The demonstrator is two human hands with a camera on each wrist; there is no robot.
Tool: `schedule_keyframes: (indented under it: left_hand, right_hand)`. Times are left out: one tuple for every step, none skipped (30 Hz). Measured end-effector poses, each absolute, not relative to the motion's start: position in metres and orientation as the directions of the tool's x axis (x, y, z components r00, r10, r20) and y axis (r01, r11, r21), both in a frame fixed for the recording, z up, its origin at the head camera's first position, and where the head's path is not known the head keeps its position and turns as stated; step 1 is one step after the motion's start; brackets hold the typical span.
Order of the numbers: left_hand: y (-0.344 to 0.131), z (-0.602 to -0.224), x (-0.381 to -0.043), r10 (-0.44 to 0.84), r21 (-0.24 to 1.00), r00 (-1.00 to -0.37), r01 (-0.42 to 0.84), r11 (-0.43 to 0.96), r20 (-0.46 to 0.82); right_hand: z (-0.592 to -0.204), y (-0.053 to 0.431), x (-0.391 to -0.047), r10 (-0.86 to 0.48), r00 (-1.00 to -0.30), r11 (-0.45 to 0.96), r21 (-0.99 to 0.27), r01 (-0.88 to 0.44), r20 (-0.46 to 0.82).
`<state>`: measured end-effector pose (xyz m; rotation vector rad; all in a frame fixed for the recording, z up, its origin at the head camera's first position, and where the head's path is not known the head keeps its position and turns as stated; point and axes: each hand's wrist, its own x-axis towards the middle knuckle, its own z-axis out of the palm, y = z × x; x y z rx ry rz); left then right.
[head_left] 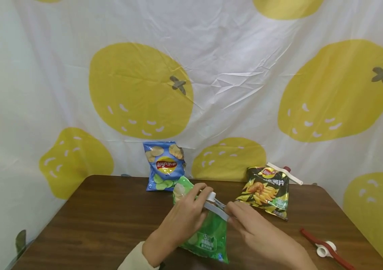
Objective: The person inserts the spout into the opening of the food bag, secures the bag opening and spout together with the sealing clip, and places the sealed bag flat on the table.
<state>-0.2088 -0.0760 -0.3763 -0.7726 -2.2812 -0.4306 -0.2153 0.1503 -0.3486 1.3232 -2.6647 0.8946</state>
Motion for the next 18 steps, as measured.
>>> schedule_keyframes:
  left_hand:
    - [-0.076, -0.376, -0.209, 0.408, 0.083, -0.587, 0.633, 0.769, 0.699]
    - [-0.076, -0.377, -0.209, 0.409, 0.079, -0.583, 0.634, 0.769, 0.702]
    - [-0.075, -0.377, -0.209, 0.412, 0.073, -0.579, 0.635, 0.769, 0.704]
    - [-0.075, -0.377, -0.209, 0.415, 0.066, -0.575, 0.636, 0.769, 0.706]
    - [-0.075, -0.378, -0.209, 0.417, 0.059, -0.570, 0.636, 0.770, 0.708]
    - [-0.075, -0.378, -0.209, 0.415, 0.054, -0.566, 0.634, 0.771, 0.712]
    - [-0.075, -0.379, -0.209, 0.410, 0.049, -0.561, 0.630, 0.775, 0.719]
    - [-0.075, -0.379, -0.209, 0.401, 0.051, -0.558, 0.626, 0.778, 0.726]
    - [-0.075, -0.379, -0.208, 0.391, 0.056, -0.555, 0.624, 0.780, 0.734]
    - [-0.075, -0.379, -0.208, 0.381, 0.061, -0.551, 0.622, 0.780, 0.743]
    - [-0.074, -0.379, -0.208, 0.373, 0.068, -0.547, 0.624, 0.778, 0.750]
    - [-0.074, -0.378, -0.208, 0.367, 0.075, -0.543, 0.628, 0.775, 0.755]
    - [-0.073, -0.378, -0.207, 0.367, 0.078, -0.539, 0.634, 0.770, 0.758]
    - [-0.072, -0.379, -0.207, 0.371, 0.082, -0.537, 0.642, 0.763, 0.758]
    - [-0.070, -0.379, -0.206, 0.381, 0.079, -0.534, 0.651, 0.755, 0.755]
    - [-0.069, -0.380, -0.206, 0.391, 0.076, -0.531, 0.659, 0.748, 0.752]
    - [-0.067, -0.380, -0.206, 0.400, 0.076, -0.529, 0.667, 0.741, 0.748]
    - [-0.066, -0.381, -0.205, 0.405, 0.080, -0.530, 0.673, 0.735, 0.745]
  right_hand:
    - [-0.348, 0.151, -0.216, -0.723, -0.641, 0.469, -0.498, -0.730, 0.259]
    - [-0.347, 0.152, -0.217, -0.721, -0.650, 0.471, -0.517, -0.714, 0.241]
    - [-0.346, 0.152, -0.217, -0.717, -0.660, 0.476, -0.533, -0.699, 0.225]
    - [-0.346, 0.153, -0.217, -0.712, -0.666, 0.480, -0.538, -0.692, 0.222]
    - [-0.345, 0.153, -0.217, -0.704, -0.673, 0.487, -0.538, -0.688, 0.224]
    - [-0.345, 0.152, -0.217, -0.696, -0.681, 0.492, -0.540, -0.683, 0.227]
    - [-0.344, 0.152, -0.217, -0.688, -0.685, 0.499, -0.528, -0.687, 0.241]
    - [-0.344, 0.151, -0.216, -0.678, -0.690, 0.506, -0.519, -0.689, 0.254]
    - [-0.345, 0.150, -0.215, -0.670, -0.693, 0.509, -0.513, -0.691, 0.267]
    - [-0.345, 0.149, -0.214, -0.659, -0.698, 0.516, -0.507, -0.691, 0.280]
    - [-0.346, 0.147, -0.213, -0.651, -0.702, 0.520, -0.504, -0.690, 0.289]
    - [-0.347, 0.145, -0.212, -0.646, -0.704, 0.519, -0.506, -0.689, 0.295]
    - [-0.348, 0.144, -0.212, -0.641, -0.706, 0.518, -0.509, -0.687, 0.301]
    - [-0.350, 0.142, -0.212, -0.635, -0.709, 0.515, -0.517, -0.684, 0.306]
    - [-0.352, 0.140, -0.213, -0.631, -0.708, 0.509, -0.521, -0.686, 0.316]
    - [-0.354, 0.139, -0.213, -0.625, -0.709, 0.504, -0.524, -0.687, 0.328]
    - [-0.356, 0.138, -0.214, -0.619, -0.705, 0.494, -0.526, -0.692, 0.346]
    - [-0.359, 0.137, -0.214, -0.612, -0.698, 0.483, -0.524, -0.702, 0.371]
